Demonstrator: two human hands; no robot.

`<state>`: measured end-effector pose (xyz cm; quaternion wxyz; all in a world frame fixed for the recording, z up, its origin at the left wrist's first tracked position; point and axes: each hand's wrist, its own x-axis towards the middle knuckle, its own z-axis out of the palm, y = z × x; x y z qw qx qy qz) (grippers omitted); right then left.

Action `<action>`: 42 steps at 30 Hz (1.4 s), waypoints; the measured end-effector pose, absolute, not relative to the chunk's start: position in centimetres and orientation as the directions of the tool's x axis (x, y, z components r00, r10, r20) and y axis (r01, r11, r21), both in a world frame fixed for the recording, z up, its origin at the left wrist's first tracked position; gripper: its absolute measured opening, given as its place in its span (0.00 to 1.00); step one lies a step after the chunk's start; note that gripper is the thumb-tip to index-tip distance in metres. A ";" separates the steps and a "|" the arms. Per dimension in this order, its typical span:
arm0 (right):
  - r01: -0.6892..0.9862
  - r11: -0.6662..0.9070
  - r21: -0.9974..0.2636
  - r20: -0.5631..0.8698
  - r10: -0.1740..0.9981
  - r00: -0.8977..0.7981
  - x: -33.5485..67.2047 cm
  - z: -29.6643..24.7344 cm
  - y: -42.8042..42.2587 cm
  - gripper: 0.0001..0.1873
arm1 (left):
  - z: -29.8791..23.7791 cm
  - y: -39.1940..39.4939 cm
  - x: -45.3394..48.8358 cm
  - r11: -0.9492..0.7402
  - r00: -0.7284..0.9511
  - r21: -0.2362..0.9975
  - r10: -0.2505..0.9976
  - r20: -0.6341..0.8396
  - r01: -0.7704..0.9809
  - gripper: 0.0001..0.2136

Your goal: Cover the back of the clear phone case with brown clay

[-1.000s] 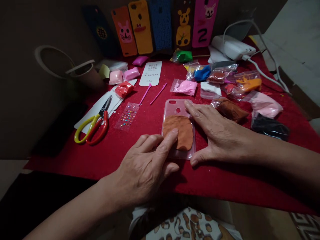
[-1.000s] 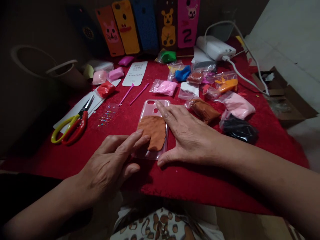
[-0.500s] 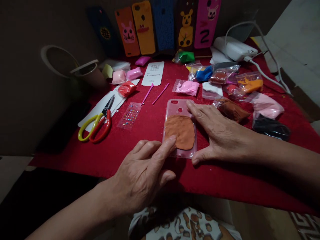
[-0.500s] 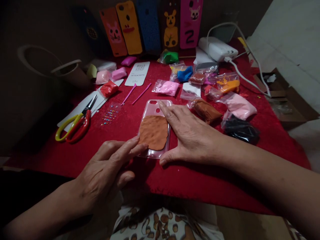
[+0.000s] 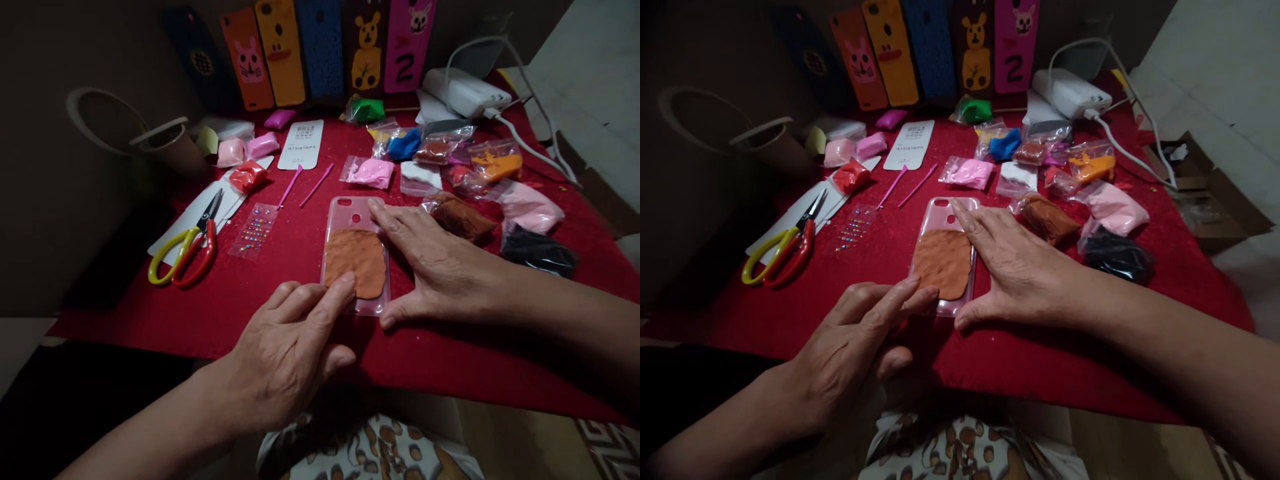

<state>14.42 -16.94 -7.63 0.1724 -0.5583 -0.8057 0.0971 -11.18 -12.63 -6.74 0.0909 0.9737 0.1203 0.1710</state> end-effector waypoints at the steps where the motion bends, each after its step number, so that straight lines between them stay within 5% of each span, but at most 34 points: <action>1: 0.865 0.355 -0.354 0.170 0.934 -0.313 14.4 -7.7 -16.9 0.70 | -6.7 -12.6 -11.2 -0.955 0.912 0.215 0.266 0.314 0.204 0.29; 7: 0.859 0.346 -0.378 0.173 0.938 -0.302 14.5 -7.7 -17.0 0.70 | -6.4 -12.3 -10.4 -0.929 0.882 0.305 0.314 0.353 0.209 0.29; 17: 0.852 0.350 -0.391 0.165 0.937 -0.309 14.3 -7.4 -17.0 0.69 | -6.6 -12.6 -10.5 -0.961 0.912 0.166 0.266 0.312 0.223 0.29; 24: 0.861 0.338 -0.381 0.152 0.941 -0.302 14.3 -7.4 -16.9 0.70 | -6.6 -12.5 -11.3 -0.921 0.874 0.300 0.348 0.340 0.249 0.29; 31: 0.863 0.354 -0.361 0.176 0.934 -0.310 14.3 -7.4 -17.0 0.70 | -6.8 -12.7 -11.7 -0.946 0.891 0.183 0.314 0.328 0.266 0.30; 42: 0.856 0.362 -0.369 0.187 0.931 -0.313 14.5 -7.6 -17.0 0.68 | -6.0 -12.4 -8.8 -0.927 0.895 0.241 0.351 0.276 0.289 0.31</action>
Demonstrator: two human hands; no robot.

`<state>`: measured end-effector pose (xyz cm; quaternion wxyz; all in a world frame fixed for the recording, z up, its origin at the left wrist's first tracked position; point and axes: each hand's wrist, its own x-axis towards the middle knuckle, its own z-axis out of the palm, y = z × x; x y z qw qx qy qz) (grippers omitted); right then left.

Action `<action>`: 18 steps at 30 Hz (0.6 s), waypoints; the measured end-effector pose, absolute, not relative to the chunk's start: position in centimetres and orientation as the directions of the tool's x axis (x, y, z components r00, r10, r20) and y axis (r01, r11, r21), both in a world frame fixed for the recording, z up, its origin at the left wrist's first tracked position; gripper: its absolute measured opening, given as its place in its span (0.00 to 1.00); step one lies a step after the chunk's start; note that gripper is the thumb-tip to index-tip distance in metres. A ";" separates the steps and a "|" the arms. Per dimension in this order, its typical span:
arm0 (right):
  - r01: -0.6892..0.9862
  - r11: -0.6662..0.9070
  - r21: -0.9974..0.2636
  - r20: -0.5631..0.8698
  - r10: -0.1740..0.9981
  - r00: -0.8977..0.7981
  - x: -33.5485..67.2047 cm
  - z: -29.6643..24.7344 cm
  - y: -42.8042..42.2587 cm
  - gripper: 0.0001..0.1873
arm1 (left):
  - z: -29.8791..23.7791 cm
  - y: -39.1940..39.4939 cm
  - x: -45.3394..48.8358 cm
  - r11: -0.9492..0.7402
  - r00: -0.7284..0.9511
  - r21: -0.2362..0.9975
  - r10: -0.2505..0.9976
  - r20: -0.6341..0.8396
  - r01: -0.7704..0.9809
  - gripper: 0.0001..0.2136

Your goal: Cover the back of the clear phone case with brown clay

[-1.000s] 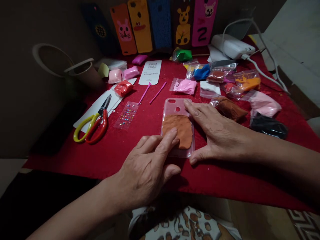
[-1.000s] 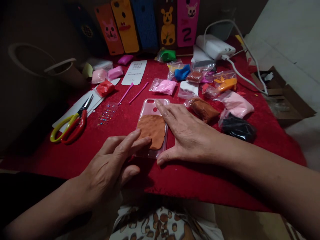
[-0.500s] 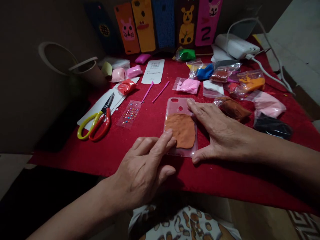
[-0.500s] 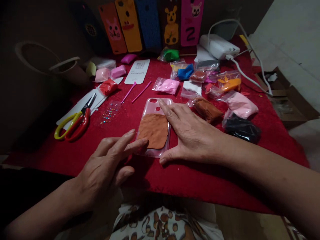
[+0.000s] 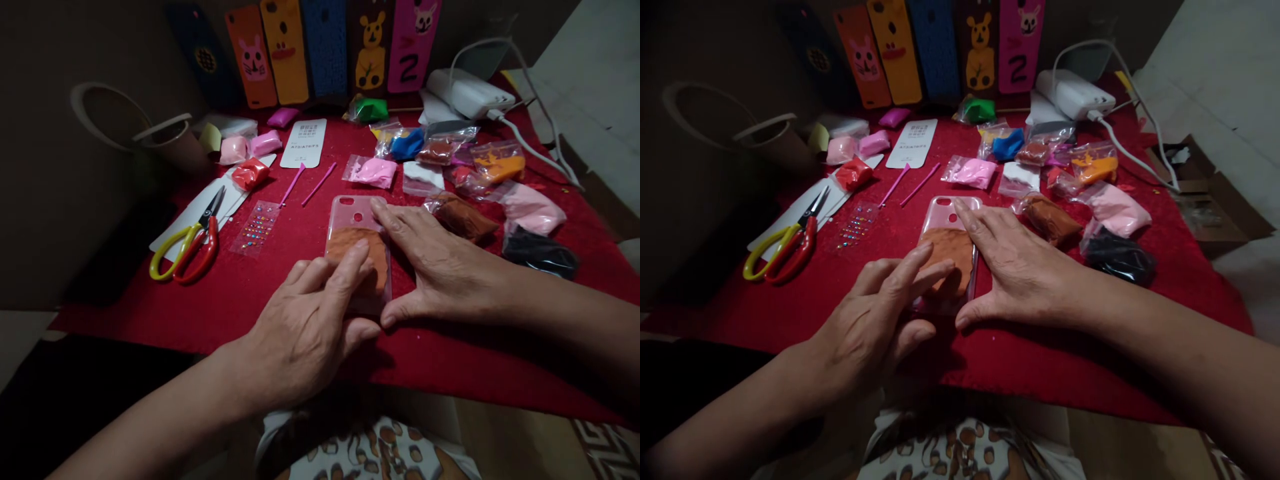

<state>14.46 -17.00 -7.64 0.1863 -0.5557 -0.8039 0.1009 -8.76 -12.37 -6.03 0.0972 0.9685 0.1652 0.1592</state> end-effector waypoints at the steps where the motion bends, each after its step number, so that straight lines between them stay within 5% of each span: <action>1: 0.855 0.364 -0.368 0.188 0.930 -0.315 14.5 -7.7 -17.0 0.68 | -6.1 -12.3 -8.5 -0.930 0.900 0.232 0.343 0.270 0.285 0.30; 18: 0.851 0.379 -0.365 0.207 0.924 -0.322 14.5 -7.8 -16.9 0.70 | -6.4 -13.5 -10.0 -0.939 0.901 0.225 0.320 0.294 0.260 0.30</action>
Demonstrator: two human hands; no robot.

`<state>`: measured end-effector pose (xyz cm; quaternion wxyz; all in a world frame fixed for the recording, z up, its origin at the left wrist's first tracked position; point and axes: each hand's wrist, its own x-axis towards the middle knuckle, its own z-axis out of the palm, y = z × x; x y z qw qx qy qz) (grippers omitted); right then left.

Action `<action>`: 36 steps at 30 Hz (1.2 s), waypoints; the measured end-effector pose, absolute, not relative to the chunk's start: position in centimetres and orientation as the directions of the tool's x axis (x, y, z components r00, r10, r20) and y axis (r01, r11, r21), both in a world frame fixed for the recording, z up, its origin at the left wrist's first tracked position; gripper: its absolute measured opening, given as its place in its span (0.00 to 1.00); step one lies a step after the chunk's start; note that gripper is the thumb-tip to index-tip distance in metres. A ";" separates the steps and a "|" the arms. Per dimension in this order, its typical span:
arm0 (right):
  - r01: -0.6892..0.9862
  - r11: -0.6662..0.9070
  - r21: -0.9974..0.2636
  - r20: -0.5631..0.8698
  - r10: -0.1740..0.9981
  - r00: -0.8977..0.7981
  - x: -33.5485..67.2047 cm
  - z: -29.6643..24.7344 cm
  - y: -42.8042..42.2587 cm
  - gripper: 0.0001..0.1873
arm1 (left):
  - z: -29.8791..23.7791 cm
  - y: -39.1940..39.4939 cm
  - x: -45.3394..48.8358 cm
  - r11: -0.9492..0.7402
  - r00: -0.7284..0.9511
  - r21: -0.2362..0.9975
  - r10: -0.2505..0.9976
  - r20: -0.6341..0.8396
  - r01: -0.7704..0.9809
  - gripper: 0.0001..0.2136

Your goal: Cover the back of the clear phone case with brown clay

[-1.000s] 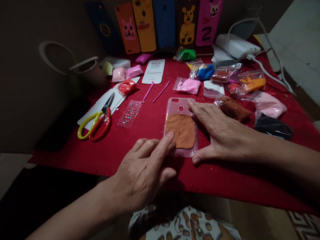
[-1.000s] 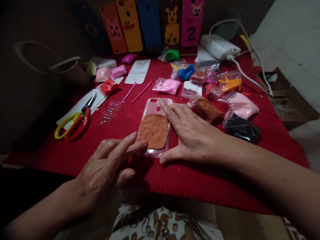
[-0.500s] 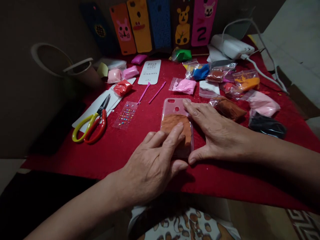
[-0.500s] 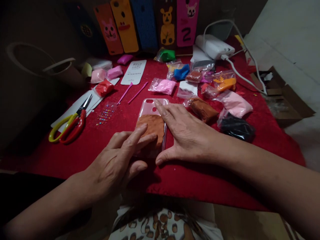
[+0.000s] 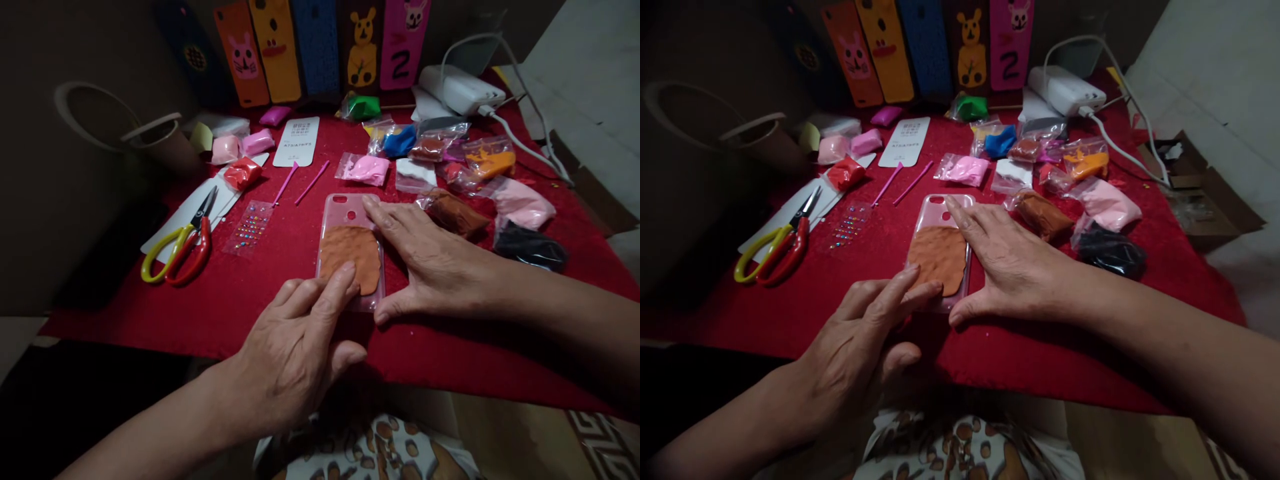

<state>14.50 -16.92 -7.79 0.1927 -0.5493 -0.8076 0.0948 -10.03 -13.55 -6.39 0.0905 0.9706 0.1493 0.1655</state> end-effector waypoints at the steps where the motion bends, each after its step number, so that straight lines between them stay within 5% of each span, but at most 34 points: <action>1: 0.854 0.372 -0.363 0.200 0.927 -0.318 14.5 -7.8 -16.9 0.70 | -6.4 -13.6 -10.1 -0.935 0.897 0.249 0.323 0.303 0.253 0.30; 36: 0.829 0.405 -0.385 0.196 0.914 -0.355 15.1 -7.9 -16.8 0.67 | -6.8 -15.5 -9.0 -0.910 0.891 0.330 0.351 0.287 0.252 0.30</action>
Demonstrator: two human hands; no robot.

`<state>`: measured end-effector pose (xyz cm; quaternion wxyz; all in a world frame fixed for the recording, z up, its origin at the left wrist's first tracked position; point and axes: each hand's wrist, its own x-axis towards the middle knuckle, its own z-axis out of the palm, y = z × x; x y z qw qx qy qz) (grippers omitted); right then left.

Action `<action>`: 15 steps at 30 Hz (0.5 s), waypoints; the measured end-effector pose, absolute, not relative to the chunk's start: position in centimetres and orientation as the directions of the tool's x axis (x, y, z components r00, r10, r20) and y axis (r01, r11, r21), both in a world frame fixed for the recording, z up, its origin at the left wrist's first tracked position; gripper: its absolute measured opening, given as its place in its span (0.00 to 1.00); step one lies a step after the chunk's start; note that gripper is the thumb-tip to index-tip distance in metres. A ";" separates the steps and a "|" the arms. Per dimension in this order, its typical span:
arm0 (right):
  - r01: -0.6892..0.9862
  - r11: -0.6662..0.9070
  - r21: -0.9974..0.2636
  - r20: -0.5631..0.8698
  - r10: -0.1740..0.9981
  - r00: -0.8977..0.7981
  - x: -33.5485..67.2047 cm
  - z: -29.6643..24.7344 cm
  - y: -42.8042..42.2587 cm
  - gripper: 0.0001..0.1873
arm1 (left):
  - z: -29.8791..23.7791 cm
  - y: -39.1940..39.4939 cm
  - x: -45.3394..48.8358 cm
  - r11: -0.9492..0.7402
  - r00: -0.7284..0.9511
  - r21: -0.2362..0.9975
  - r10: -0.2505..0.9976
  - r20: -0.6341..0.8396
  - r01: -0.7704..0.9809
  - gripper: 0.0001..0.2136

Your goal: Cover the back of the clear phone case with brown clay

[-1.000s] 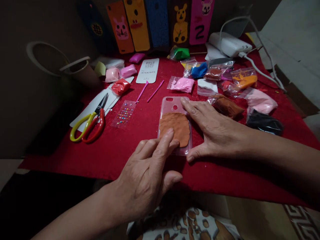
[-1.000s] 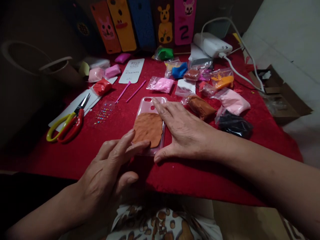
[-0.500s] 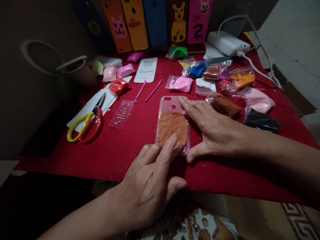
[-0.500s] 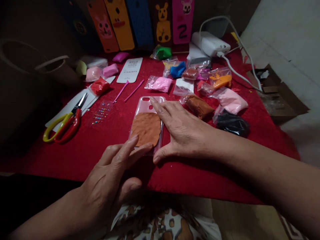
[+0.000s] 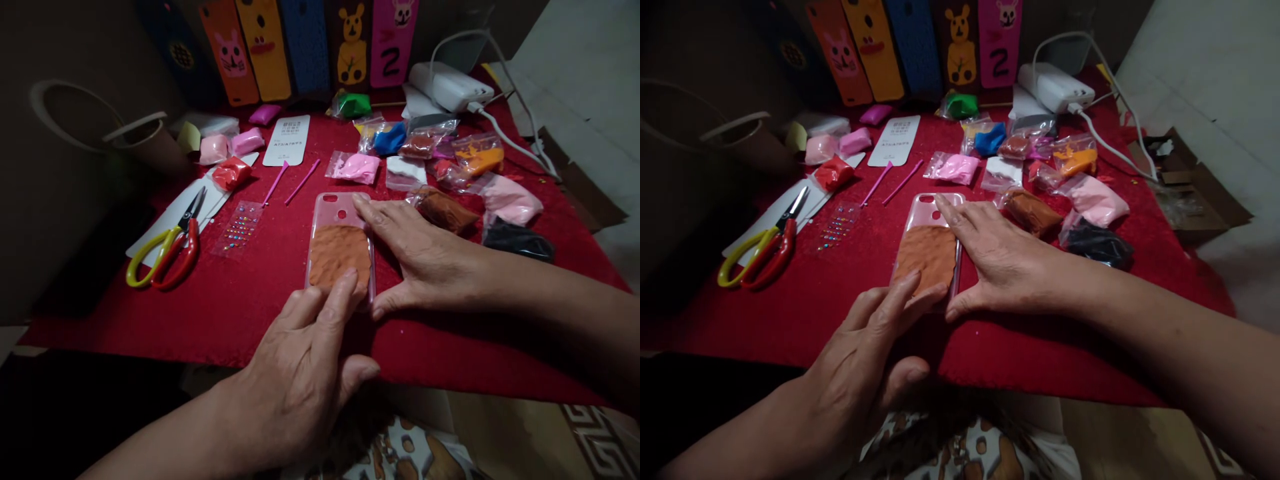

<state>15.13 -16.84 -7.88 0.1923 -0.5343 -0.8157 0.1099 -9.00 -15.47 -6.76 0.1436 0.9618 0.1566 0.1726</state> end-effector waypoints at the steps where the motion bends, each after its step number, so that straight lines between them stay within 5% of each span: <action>1: 0.828 0.407 -0.385 0.198 0.913 -0.357 15.1 -7.9 -16.8 0.67 | -6.7 -15.5 -9.0 -0.914 0.893 0.321 0.344 0.289 0.249 0.30; 15: 0.834 0.406 -0.373 0.187 0.914 -0.361 15.1 -8.0 -17.0 0.67 | -6.6 -15.5 -9.2 -0.938 0.902 0.251 0.312 0.299 0.241 0.28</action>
